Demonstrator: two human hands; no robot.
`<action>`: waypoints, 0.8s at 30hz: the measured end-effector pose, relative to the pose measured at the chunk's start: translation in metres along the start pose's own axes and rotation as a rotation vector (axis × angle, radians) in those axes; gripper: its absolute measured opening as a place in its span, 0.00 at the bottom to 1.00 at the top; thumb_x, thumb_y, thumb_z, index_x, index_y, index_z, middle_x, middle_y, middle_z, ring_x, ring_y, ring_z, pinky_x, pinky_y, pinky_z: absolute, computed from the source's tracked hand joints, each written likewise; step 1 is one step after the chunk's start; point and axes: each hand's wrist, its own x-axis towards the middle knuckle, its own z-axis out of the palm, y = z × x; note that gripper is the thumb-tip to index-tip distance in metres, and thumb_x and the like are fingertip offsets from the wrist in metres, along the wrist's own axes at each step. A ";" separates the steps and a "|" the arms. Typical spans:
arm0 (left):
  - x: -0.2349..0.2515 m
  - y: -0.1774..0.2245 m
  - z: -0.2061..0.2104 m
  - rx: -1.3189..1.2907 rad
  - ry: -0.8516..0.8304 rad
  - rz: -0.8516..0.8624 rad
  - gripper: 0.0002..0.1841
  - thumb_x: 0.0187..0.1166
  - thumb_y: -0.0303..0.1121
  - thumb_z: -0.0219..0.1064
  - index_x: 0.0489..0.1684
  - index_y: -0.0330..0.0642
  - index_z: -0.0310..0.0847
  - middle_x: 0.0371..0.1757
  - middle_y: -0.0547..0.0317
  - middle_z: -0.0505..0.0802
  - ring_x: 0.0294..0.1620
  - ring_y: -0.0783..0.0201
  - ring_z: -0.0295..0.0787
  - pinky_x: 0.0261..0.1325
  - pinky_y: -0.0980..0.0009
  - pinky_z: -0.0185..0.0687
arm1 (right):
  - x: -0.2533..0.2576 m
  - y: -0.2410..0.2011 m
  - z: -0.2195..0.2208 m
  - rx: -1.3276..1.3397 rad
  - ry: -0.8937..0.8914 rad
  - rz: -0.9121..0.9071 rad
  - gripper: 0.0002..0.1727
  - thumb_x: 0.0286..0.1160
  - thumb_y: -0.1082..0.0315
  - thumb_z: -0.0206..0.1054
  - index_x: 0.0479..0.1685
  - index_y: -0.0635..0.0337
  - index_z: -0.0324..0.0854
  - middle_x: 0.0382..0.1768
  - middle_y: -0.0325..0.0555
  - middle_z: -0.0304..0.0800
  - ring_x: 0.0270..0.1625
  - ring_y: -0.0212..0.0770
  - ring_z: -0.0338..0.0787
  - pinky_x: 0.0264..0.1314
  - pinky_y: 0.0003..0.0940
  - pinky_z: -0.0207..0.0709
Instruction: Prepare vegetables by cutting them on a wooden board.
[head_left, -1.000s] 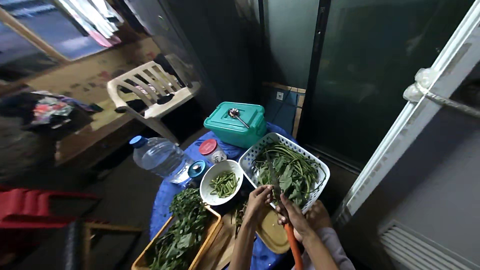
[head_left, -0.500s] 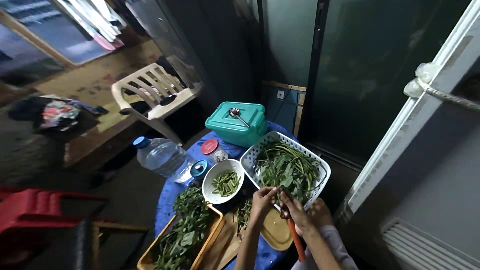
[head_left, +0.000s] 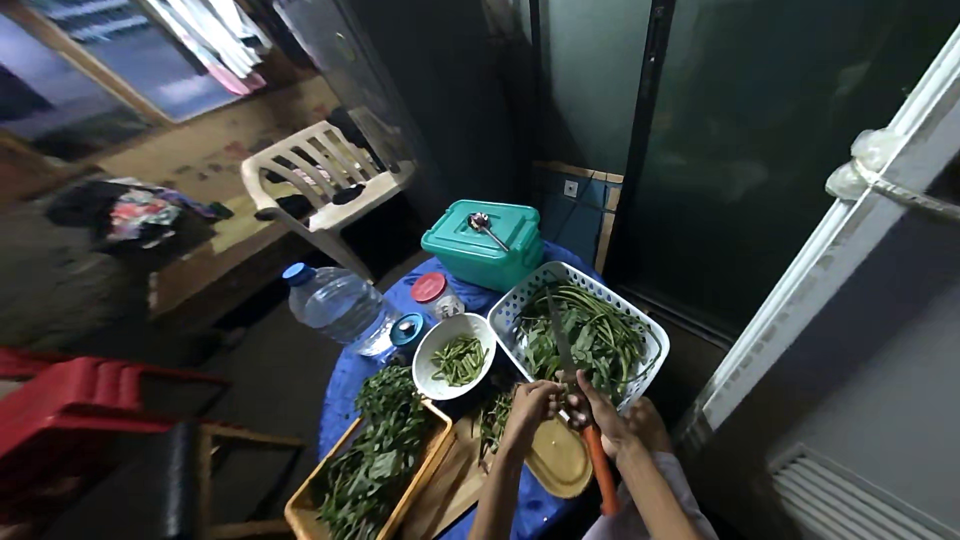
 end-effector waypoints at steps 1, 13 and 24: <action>0.001 -0.003 -0.003 -0.017 -0.010 -0.008 0.12 0.86 0.27 0.58 0.32 0.36 0.85 0.20 0.65 0.83 0.20 0.73 0.77 0.27 0.77 0.76 | 0.001 -0.001 0.000 0.014 -0.026 0.007 0.26 0.95 0.47 0.42 0.69 0.55 0.76 0.25 0.34 0.77 0.19 0.25 0.73 0.23 0.18 0.72; -0.005 -0.024 -0.022 -0.057 0.005 -0.040 0.09 0.85 0.29 0.62 0.37 0.35 0.85 0.22 0.65 0.83 0.19 0.74 0.74 0.26 0.77 0.73 | 0.008 0.012 0.012 -0.196 0.167 -0.022 0.22 0.94 0.52 0.49 0.67 0.57 0.79 0.20 0.33 0.76 0.15 0.24 0.72 0.19 0.18 0.71; -0.037 -0.016 -0.068 0.233 0.241 0.197 0.12 0.82 0.36 0.67 0.44 0.36 0.90 0.39 0.52 0.92 0.40 0.62 0.88 0.51 0.60 0.83 | 0.033 0.009 0.032 -0.473 0.423 -0.147 0.23 0.92 0.49 0.53 0.62 0.59 0.80 0.19 0.31 0.74 0.14 0.25 0.71 0.17 0.21 0.71</action>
